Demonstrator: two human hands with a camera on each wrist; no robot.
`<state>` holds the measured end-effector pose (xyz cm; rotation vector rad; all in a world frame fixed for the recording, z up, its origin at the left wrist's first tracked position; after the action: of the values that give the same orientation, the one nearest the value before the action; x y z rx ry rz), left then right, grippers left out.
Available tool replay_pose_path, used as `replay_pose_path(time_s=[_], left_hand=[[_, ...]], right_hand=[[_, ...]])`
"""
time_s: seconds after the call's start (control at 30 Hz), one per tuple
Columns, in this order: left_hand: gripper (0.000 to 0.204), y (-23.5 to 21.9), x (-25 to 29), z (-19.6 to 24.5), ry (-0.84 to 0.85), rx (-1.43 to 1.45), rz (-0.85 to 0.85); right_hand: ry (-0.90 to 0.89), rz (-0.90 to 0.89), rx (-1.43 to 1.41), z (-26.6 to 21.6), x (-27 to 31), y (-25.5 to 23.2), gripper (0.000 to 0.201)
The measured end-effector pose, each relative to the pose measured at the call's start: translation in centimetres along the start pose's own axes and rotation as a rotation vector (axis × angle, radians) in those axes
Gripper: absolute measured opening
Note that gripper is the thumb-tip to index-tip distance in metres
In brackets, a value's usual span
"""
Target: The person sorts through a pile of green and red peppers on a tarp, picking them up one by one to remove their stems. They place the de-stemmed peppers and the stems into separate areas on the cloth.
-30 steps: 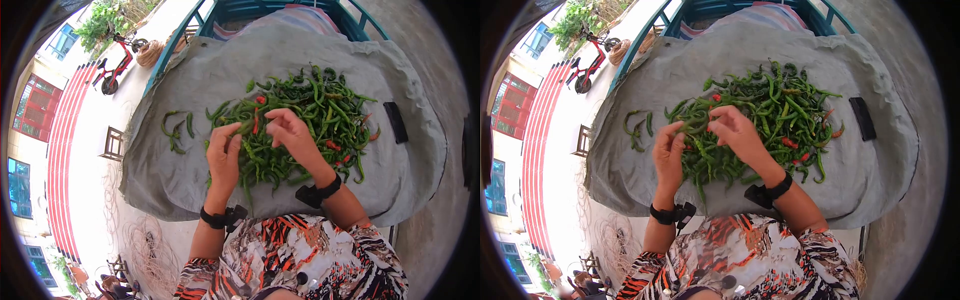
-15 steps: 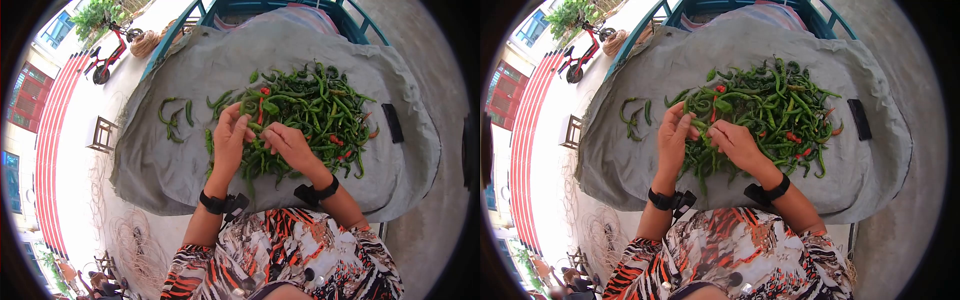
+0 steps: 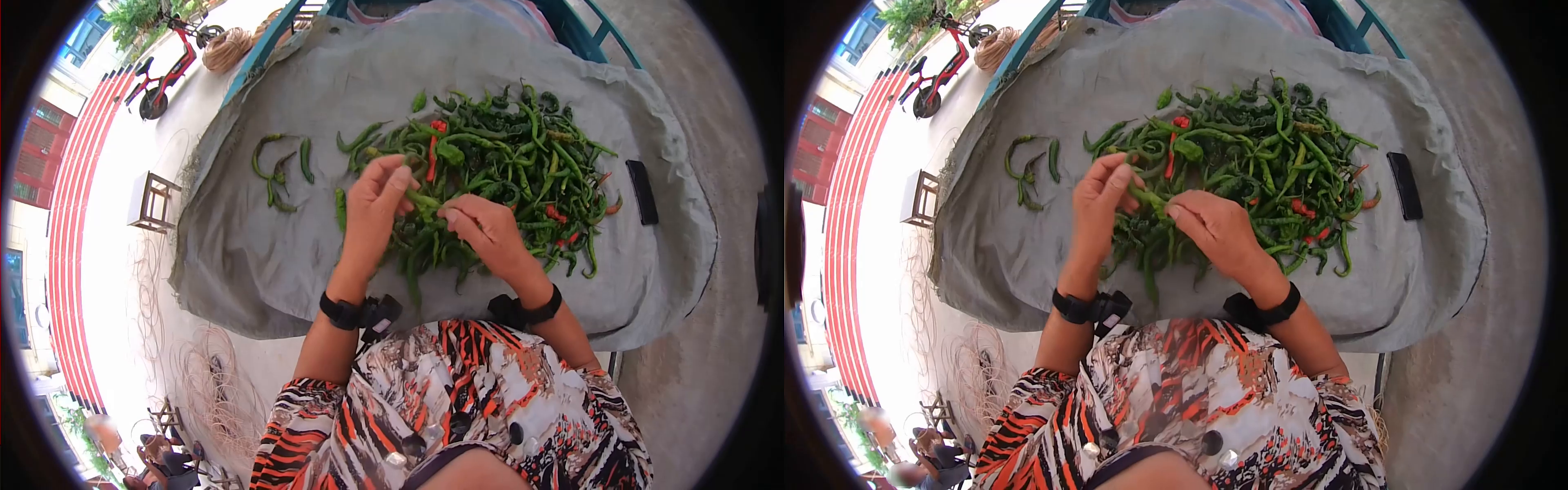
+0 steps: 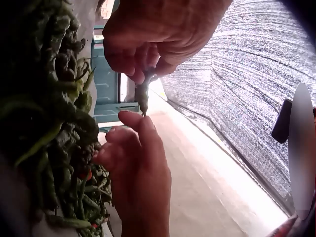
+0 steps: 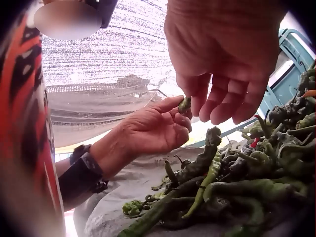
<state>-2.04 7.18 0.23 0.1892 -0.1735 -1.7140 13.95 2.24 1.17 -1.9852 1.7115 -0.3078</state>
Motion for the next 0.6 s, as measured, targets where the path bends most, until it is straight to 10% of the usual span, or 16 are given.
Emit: replay_pose_path(time_s=[0.33, 0.53, 0.6], left_hand=[[0.033, -16.4, 2.1, 8.0, 0.347, -0.336, 0.856], [0.027, -6.7, 1.0, 0.5, -0.081, -0.396, 0.046], [0.031, -2.2, 2.1, -0.5, 0.094, -0.505, -0.206]], right_hand=[[0.036, -0.012, 0.138, 0.8, -0.4, 0.0, 0.017], [-0.080, -0.080, 0.335, 0.0, -0.3, 1.9, 0.022], [-0.078, 0.013, 0.288, -0.1, -0.6, 1.0, 0.019]])
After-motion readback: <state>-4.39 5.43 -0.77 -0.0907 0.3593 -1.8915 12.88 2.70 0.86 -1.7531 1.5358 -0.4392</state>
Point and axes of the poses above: each hand's wrist, its own x-axis away from the middle knuckle, its own y-axis out of the palm, z = x × y, the point moved 10 cm from there along -x, towards the middle knuckle, and after that the axes turned 5 degrees about x, right-handed, at the moved point
